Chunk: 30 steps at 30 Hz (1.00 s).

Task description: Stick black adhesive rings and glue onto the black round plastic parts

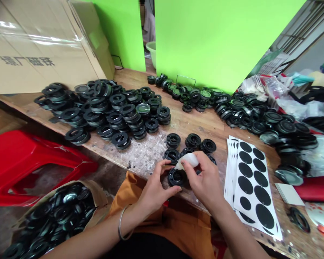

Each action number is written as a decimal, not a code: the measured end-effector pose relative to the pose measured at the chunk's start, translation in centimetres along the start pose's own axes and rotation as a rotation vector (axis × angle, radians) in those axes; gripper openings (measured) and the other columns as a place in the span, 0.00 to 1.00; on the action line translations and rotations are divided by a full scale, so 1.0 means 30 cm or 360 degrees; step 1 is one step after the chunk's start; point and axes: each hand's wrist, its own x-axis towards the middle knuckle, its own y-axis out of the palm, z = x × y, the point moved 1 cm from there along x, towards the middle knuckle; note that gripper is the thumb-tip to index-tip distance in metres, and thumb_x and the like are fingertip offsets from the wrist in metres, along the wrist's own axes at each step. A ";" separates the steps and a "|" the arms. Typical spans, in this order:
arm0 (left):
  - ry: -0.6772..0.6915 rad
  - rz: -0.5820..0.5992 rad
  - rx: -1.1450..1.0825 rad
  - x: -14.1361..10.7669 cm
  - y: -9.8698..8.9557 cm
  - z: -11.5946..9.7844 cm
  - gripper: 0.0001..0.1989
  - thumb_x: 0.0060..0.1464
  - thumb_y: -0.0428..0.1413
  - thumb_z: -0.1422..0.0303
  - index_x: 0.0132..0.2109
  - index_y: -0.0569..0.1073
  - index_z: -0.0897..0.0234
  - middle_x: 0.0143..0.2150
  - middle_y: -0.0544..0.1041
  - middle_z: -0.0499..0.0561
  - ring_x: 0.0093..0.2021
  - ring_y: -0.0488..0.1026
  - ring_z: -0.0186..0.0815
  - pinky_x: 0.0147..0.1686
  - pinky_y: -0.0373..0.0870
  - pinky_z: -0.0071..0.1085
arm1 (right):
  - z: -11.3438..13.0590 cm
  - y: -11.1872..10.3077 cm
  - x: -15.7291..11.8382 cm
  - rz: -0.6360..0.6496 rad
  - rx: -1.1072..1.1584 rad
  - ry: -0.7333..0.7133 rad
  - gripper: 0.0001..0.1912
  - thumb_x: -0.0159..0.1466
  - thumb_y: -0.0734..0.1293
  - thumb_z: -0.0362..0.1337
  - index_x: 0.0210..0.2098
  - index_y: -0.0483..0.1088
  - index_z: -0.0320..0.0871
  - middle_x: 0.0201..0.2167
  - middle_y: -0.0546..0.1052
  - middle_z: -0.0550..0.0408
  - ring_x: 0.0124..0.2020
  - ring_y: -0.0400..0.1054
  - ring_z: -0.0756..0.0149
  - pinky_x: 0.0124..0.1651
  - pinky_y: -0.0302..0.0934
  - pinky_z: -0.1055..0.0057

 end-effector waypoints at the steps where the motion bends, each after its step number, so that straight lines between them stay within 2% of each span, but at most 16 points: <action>1: 0.0007 0.0008 -0.0012 -0.001 0.001 0.001 0.39 0.41 0.67 0.75 0.59 0.58 0.56 0.53 0.73 0.52 0.54 0.69 0.41 0.57 0.62 0.41 | -0.001 -0.006 0.004 -0.0003 -0.0033 -0.0013 0.10 0.64 0.65 0.45 0.33 0.66 0.45 0.26 0.70 0.59 0.26 0.63 0.68 0.28 0.57 0.72; 10: 0.0059 0.0007 0.0013 -0.003 0.000 0.007 0.38 0.43 0.66 0.74 0.58 0.57 0.56 0.52 0.73 0.52 0.53 0.71 0.41 0.56 0.63 0.41 | -0.011 -0.083 -0.044 -0.0006 -0.0179 -0.0042 0.10 0.64 0.65 0.45 0.33 0.66 0.46 0.25 0.69 0.58 0.25 0.62 0.66 0.29 0.56 0.70; 15: 0.0116 -0.0008 0.0095 0.003 -0.001 0.030 0.42 0.40 0.68 0.73 0.60 0.57 0.55 0.51 0.74 0.51 0.54 0.71 0.42 0.56 0.63 0.43 | -0.006 -0.101 -0.079 0.0025 -0.0175 -0.0021 0.09 0.64 0.65 0.45 0.35 0.67 0.46 0.26 0.71 0.58 0.24 0.63 0.67 0.28 0.57 0.71; 23: 0.0209 -0.0037 0.0213 0.007 0.011 0.056 0.41 0.42 0.67 0.75 0.60 0.57 0.55 0.52 0.73 0.50 0.54 0.70 0.41 0.56 0.63 0.41 | 0.001 -0.093 -0.101 0.0145 -0.0024 -0.0002 0.08 0.65 0.65 0.44 0.36 0.68 0.47 0.28 0.71 0.59 0.26 0.65 0.68 0.29 0.59 0.72; 26: 0.0229 -0.0031 0.0209 0.008 0.012 0.061 0.41 0.43 0.66 0.75 0.61 0.56 0.55 0.53 0.73 0.51 0.54 0.70 0.41 0.56 0.63 0.42 | 0.015 -0.073 -0.105 0.0153 0.0037 0.0022 0.07 0.64 0.65 0.44 0.36 0.68 0.47 0.28 0.71 0.59 0.25 0.65 0.68 0.27 0.58 0.73; 30: 0.0281 -0.0033 0.0224 0.007 0.013 0.073 0.41 0.44 0.65 0.76 0.62 0.56 0.54 0.54 0.72 0.52 0.55 0.70 0.41 0.56 0.64 0.42 | 0.032 -0.036 -0.102 0.0151 0.0057 -0.0003 0.07 0.65 0.65 0.43 0.36 0.68 0.47 0.30 0.72 0.57 0.28 0.66 0.66 0.31 0.60 0.72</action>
